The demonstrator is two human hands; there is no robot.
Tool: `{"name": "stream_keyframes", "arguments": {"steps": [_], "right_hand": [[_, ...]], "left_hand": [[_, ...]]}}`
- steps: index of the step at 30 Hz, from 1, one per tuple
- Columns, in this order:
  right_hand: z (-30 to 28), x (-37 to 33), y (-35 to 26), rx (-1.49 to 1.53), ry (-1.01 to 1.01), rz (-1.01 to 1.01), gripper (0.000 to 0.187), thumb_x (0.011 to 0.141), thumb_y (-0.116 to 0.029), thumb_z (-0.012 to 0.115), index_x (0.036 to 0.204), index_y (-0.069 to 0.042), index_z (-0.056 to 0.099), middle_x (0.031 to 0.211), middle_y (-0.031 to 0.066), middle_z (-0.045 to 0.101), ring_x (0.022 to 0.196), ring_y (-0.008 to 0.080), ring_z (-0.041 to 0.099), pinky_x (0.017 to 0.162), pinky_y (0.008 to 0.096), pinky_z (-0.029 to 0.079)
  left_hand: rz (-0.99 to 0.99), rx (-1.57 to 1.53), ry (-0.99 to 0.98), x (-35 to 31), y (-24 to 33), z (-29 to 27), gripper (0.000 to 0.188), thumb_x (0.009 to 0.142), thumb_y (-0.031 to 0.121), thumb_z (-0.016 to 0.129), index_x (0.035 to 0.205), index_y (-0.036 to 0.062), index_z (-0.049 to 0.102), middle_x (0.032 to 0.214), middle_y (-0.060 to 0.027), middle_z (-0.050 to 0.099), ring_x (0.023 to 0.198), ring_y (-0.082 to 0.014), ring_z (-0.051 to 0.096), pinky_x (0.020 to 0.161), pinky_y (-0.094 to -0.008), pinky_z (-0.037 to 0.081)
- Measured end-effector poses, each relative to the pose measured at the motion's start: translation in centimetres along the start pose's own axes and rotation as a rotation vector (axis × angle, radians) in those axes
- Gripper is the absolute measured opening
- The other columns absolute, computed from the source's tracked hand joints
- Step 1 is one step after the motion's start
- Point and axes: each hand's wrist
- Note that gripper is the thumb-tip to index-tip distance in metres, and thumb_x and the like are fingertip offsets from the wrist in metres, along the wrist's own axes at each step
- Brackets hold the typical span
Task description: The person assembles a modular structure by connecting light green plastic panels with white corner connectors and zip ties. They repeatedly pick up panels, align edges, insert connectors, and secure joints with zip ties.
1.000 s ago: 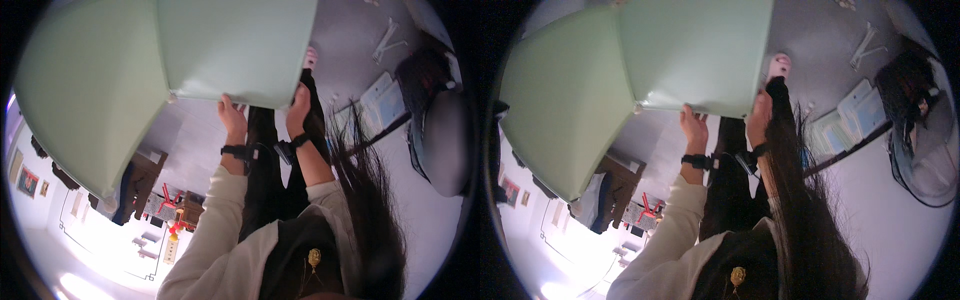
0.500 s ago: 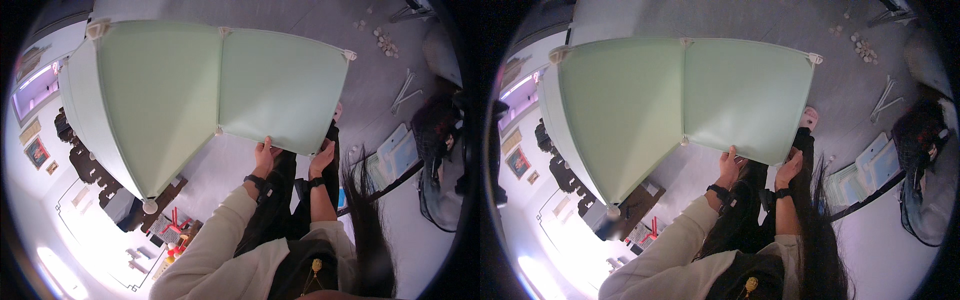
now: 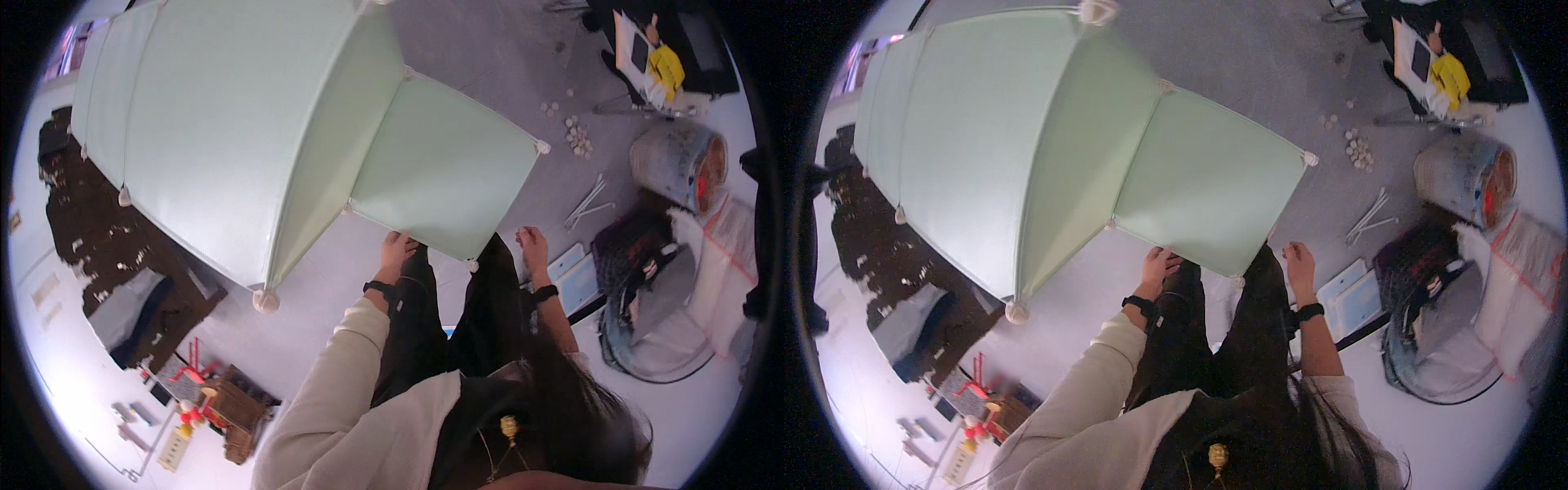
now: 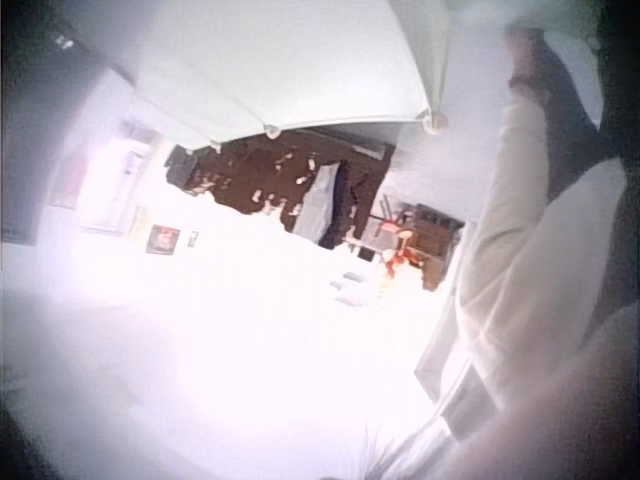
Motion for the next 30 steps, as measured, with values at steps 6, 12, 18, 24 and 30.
{"name": "stream_keyframes", "arguments": {"steps": [6,12,18,24,30], "right_hand": [[-5.3,10.2,-9.7,-0.307,-0.114,-0.262,0.033,0.093,-0.031,0.054,0.103,-0.001,0.062,0.088,0.0083,0.066,0.082,0.0174,0.061,0.076,0.0288,0.046],[-5.2,21.1,-13.0,-0.170,-0.231,-0.377,0.036,0.093,-0.032,0.056,0.106,0.001,0.062,0.093,0.0056,0.066,0.085,0.0125,0.059,0.079,0.0265,0.045],[-3.8,24.3,-11.1,0.112,-0.416,-0.147,0.040,0.095,-0.035,0.051,0.114,-0.001,0.060,0.111,0.0077,0.062,0.105,0.0163,0.055,0.092,0.0304,0.041],[-1.6,25.3,-12.3,0.309,-0.822,-0.138,0.058,0.098,-0.045,0.032,0.132,0.000,0.044,0.134,0.0120,0.047,0.126,0.0215,0.042,0.107,0.0349,0.030],[-1.6,25.5,-13.6,0.253,-1.068,-0.157,0.065,0.098,-0.049,0.030,0.141,0.000,0.031,0.142,0.0132,0.038,0.131,0.0229,0.035,0.109,0.0347,0.025]], "left_hand": [[0.080,-0.520,0.228,-0.6,-1.7,1.5,0.049,0.098,0.042,0.034,0.122,0.0015,0.049,0.115,-0.0102,0.057,0.108,-0.0235,0.055,0.090,-0.0362,0.044],[0.463,-0.937,0.567,4.8,1.6,-2.8,0.045,0.098,0.040,0.035,0.119,0.0043,0.052,0.119,-0.0078,0.057,0.114,-0.0227,0.049,0.098,-0.0391,0.037],[0.753,-1.023,0.396,9.5,5.9,-10.6,0.035,0.089,0.036,0.053,0.108,0.0073,0.057,0.112,-0.0070,0.061,0.102,-0.0216,0.058,0.087,-0.0373,0.048],[0.627,-0.899,0.226,11.2,5.1,-14.7,0.030,0.087,0.032,0.058,0.103,0.0066,0.061,0.099,-0.0063,0.066,0.092,-0.0227,0.063,0.080,-0.0376,0.053],[0.697,-0.769,0.022,11.7,4.1,-16.7,0.029,0.087,0.032,0.058,0.100,0.0071,0.062,0.097,-0.0061,0.066,0.091,-0.0219,0.063,0.080,-0.0378,0.053]]}}
Point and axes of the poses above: each hand's wrist, its own x-axis towards the middle knuckle, its own z-axis out of the palm, y = z × x
